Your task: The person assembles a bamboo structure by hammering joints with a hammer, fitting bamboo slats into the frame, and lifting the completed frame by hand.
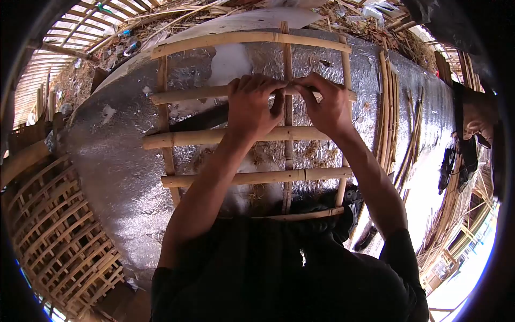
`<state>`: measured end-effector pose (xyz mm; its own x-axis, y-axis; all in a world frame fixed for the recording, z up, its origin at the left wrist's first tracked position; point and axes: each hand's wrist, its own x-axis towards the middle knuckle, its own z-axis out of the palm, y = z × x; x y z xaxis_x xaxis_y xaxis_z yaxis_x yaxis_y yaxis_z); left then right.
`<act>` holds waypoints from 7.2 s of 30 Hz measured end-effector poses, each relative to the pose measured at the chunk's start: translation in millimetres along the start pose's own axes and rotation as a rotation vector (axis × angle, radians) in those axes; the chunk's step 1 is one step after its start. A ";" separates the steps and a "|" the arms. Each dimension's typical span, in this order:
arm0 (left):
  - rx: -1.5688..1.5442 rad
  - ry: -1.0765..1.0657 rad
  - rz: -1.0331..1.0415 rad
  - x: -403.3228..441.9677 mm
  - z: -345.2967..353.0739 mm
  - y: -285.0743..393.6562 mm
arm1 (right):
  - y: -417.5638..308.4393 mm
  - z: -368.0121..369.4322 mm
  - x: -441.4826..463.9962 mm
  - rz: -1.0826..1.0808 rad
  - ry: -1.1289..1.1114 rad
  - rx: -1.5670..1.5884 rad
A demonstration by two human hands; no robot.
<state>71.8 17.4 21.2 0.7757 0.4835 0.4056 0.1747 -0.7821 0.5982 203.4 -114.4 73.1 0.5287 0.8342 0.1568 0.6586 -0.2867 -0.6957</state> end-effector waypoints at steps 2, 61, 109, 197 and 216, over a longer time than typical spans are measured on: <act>-0.016 -0.007 -0.002 0.9 -3.4 0.8 | 2.2 1.2 0.2 0.002 -0.015 -0.009; -0.167 0.041 -0.057 3.9 25.2 1.4 | 30.2 -106.8 -223.0 0.298 0.102 -0.439; -0.054 0.038 -0.019 -1.6 19.1 0.2 | -53.6 -36.1 -52.1 -0.020 0.227 -0.159; 0.185 -0.204 0.051 0.7 -1.7 -13.2 | -31.3 -34.7 -68.4 -0.142 0.300 -0.157; 0.158 -0.169 0.067 -1.5 -3.9 -15.1 | -20.6 -4.3 -75.0 0.008 0.030 -0.427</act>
<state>65.6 30.1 14.2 0.8770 0.3660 0.3113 0.2018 -0.8685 0.4528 152.5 -173.1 78.7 0.5461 0.8187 0.1775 0.8135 -0.4676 -0.3457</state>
